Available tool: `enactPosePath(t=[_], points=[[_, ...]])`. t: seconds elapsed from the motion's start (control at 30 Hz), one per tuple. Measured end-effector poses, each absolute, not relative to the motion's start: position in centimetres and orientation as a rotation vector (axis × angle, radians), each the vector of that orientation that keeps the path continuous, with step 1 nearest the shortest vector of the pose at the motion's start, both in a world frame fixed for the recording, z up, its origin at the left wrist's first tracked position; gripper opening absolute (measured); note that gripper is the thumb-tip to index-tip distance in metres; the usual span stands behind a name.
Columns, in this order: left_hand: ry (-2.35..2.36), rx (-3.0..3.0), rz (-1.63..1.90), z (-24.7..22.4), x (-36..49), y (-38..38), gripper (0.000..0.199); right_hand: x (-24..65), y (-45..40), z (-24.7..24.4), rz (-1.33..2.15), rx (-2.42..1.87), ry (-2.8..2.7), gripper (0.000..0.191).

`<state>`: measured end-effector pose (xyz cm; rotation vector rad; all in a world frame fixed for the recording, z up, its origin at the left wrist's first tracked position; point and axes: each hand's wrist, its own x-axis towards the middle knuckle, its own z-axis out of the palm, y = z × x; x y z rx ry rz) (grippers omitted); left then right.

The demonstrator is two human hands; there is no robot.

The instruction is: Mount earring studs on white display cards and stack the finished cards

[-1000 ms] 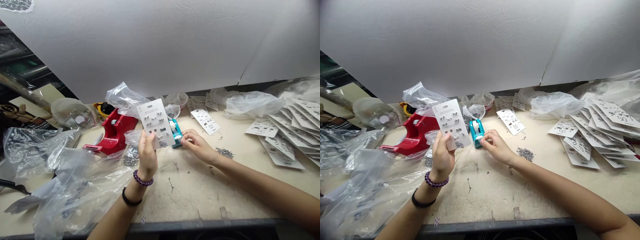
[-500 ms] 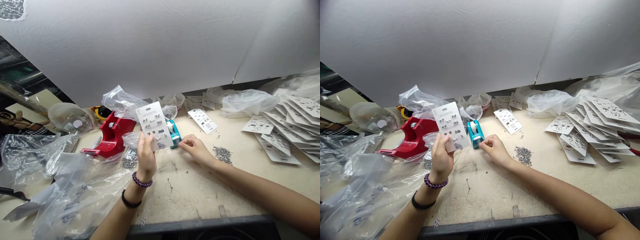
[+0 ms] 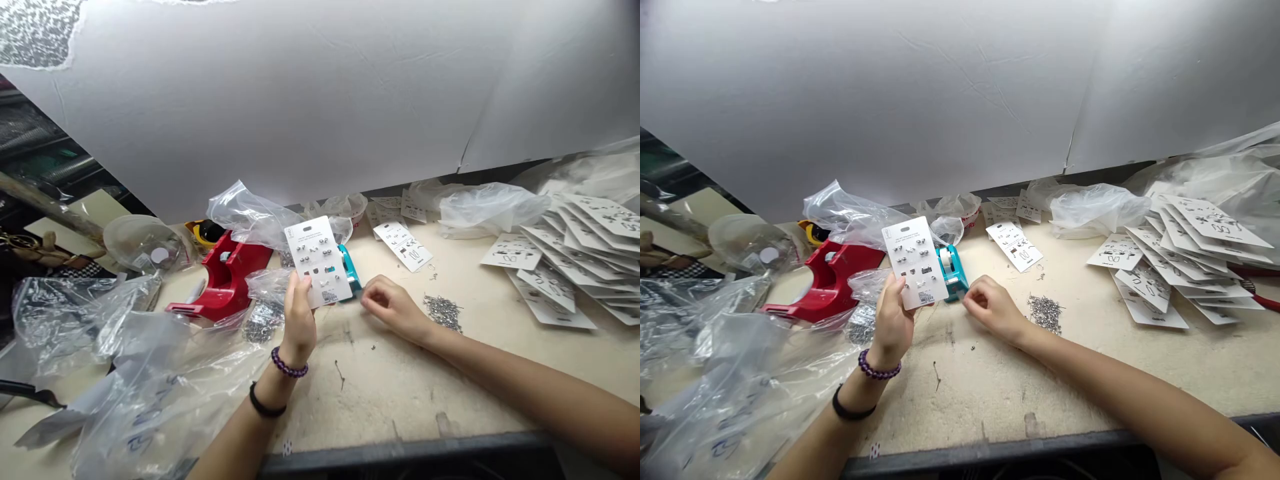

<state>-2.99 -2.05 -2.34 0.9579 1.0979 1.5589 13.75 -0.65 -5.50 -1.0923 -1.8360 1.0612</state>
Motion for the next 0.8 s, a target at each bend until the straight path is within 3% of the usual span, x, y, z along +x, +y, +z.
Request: enactPosePath(t=[0.1, 0.23, 0.37, 0.53, 0.7, 0.8], points=[[1.105, 1.026, 1.479, -2.3, -2.8, -2.4, 0.024, 14.2, -0.7, -4.0, 1.094, -0.995, -1.548, 0.012], [1.073, 1.085, 1.33, -2.3, -2.4, -2.9, 0.027, 14.1, -0.2, -1.5, 1.141, -0.929, -1.476, 0.039], [1.016, 1.094, 1.245, -2.3, -2.1, -3.3, 0.029, 13.6, 0.5, -0.3, 1.121, -0.933, -1.485, 0.049], [0.976, 1.133, 1.08, -2.1, -2.3, -3.2, 0.036, 13.8, 1.0, -0.3, 1.418, -0.947, -1.456, 0.059], [1.145, 1.139, 1.178, -2.0, -3.1, -2.5, 0.043, 15.5, 1.7, 0.8, 1.496, -0.841, -1.641, 0.05], [1.002, 1.093, 1.134, -2.0, -3.4, -2.2, 0.045, 16.5, 1.6, 1.3, 1.511, -0.78, -1.866, 0.039]])
